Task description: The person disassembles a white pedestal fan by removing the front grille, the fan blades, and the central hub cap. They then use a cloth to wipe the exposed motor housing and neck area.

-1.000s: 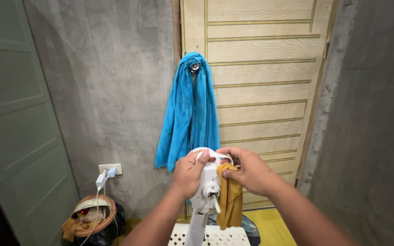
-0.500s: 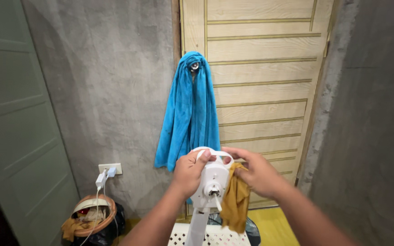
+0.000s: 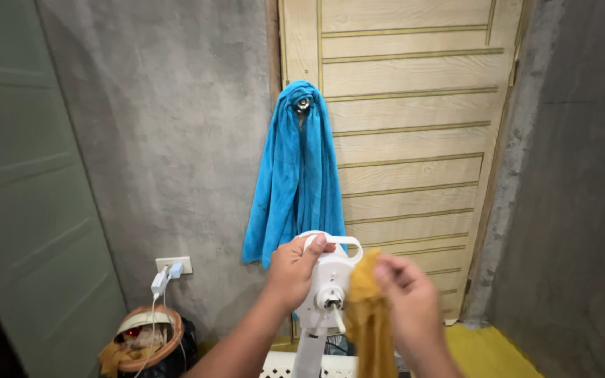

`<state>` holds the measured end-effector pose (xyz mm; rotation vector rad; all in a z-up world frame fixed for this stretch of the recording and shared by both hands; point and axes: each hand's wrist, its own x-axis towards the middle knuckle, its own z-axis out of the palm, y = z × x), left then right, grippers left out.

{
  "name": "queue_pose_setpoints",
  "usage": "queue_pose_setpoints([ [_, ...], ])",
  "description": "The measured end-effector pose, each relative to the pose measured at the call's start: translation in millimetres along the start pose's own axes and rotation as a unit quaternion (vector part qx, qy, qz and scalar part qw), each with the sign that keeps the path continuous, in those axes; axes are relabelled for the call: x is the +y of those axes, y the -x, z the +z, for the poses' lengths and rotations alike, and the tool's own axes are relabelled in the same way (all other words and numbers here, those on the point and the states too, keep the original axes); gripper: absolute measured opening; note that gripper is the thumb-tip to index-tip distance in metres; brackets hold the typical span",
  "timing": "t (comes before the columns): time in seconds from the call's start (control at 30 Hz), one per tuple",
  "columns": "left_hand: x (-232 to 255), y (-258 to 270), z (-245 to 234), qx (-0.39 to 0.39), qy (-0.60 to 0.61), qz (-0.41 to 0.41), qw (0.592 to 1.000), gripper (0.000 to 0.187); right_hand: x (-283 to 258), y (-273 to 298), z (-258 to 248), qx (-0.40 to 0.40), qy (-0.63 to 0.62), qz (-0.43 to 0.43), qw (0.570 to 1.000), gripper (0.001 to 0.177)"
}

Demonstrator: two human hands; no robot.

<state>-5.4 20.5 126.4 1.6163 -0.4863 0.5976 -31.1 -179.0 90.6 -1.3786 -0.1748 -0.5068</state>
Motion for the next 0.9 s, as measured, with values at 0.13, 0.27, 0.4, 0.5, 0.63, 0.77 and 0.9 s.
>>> queue_pose_setpoints([
  [0.13,-4,-2,-3,-0.007,-0.005,-0.012,1.000,0.041,48,34,6,-0.078,0.242,-0.305,0.918,0.048],
  [0.27,-10,-11,0,-0.026,0.009,-0.012,1.000,0.042,85,40,6,-0.098,0.317,-0.406,0.852,0.062],
  [0.4,-10,-25,1,-0.025,-0.096,0.008,0.995,0.042,71,54,4,-0.136,0.381,-0.289,0.868,0.068],
  [0.5,-8,-24,6,-0.031,-0.034,-0.005,0.999,0.042,40,51,-1,-0.144,0.389,-0.329,0.848,0.062],
  [0.63,-4,-15,8,-0.029,-0.002,0.009,1.000,0.043,17,54,2,-0.147,0.394,-0.328,0.846,0.065],
  [0.77,-2,-10,3,-0.033,0.022,0.020,0.999,0.043,21,70,6,-0.145,0.388,-0.326,0.850,0.063],
  [0.9,-1,-6,-5,-0.023,0.009,0.014,1.000,0.042,25,83,5,-0.164,0.391,-0.323,0.846,0.072],
])
